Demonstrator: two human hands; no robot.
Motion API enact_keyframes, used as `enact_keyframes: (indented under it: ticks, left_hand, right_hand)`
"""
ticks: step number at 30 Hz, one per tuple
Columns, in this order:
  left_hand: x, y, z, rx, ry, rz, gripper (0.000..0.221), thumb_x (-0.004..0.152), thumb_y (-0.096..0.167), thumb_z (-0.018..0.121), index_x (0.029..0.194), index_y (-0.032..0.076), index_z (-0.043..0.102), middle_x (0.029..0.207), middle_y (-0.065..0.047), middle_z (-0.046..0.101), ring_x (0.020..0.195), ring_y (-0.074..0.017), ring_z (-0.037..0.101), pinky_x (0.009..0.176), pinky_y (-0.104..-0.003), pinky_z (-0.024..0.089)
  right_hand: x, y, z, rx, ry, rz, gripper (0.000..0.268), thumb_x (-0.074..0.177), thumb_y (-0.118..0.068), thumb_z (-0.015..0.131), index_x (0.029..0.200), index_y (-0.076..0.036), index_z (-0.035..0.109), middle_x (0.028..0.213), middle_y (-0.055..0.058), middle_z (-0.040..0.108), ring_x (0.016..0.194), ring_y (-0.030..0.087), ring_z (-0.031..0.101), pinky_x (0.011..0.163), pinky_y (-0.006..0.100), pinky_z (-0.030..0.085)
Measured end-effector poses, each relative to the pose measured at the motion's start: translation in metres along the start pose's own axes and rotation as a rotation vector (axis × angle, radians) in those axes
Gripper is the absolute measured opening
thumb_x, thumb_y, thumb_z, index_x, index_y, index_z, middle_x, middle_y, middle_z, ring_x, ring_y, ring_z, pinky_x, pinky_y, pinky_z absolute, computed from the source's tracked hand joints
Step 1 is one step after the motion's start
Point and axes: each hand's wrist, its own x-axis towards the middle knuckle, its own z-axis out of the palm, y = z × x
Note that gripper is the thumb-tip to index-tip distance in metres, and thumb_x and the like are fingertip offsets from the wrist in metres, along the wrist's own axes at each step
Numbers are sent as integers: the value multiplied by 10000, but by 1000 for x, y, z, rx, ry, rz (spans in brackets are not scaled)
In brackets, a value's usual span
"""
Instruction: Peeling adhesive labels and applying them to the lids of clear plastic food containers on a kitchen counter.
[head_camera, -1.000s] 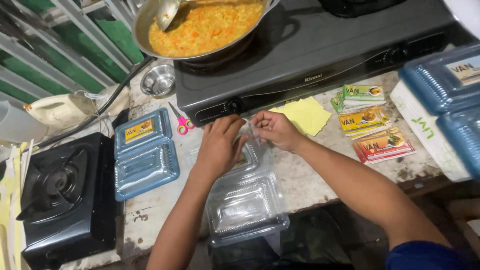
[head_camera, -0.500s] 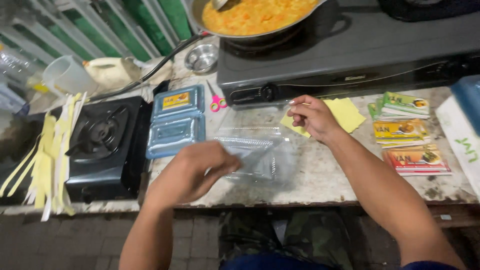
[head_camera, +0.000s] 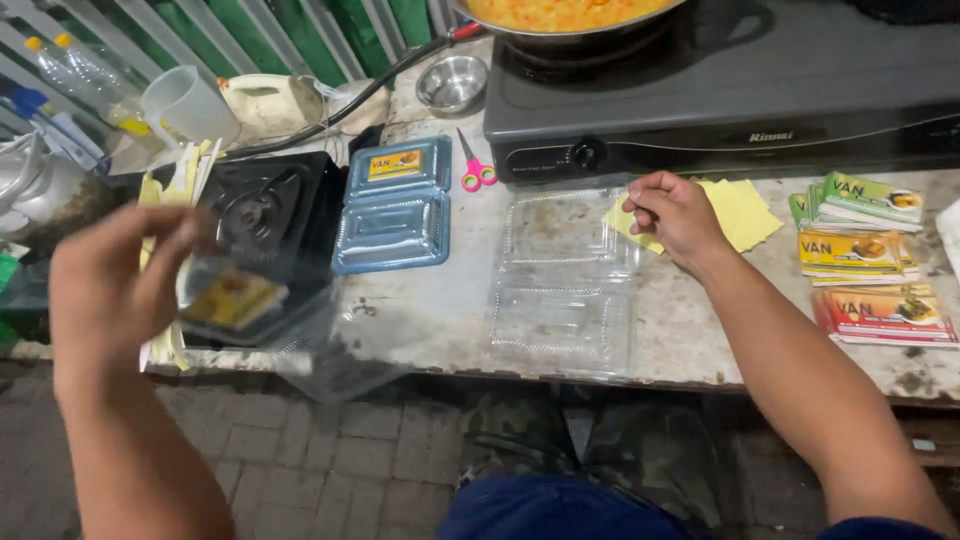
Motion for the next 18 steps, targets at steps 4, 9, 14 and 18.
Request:
enact_keyframes:
  ticks: [4,9,14,18]
  left_hand:
    - [87,1,32,-40,-127,-107,204,1069,166,565,1159,70,721,1050,-103,712,862,-244,621,736,-411,467]
    - [195,-85,163,2,-310,-96,214,997,245,579,1178,267,691,1026,-55,722,1086,-403,624,966,-549,419]
    - [243,-108,276,-7,-333,-131,190,994,267,579,1137,252,704,1002,-47,729,1057,-380,643,926,-525,424]
    - [239,-98,306,-123,-268,-109,155,994,242,620,1105,244,728,975,-133,722,999,-447,643,897,-535,466]
  right_hand:
    - [-5,0,2,-60,-38,-17,54,979,-39,562,947,-68,595,859,104,639,589,104,506,645,295,552]
    - [41,64,-32,-667,-30,-436,94,847,-145,710,939,-156,693,708,84,677,624,240,637,676,358,529]
    - [18,36,-25,-854,-74,-553,63,810,-181,745,836,-158,692,589,52,653,560,235,616,637,380,531]
    - [19,28,-27,-976,-123,-548,104,819,-214,729,802,-143,654,554,57,619,571,276,631,624,414,541]
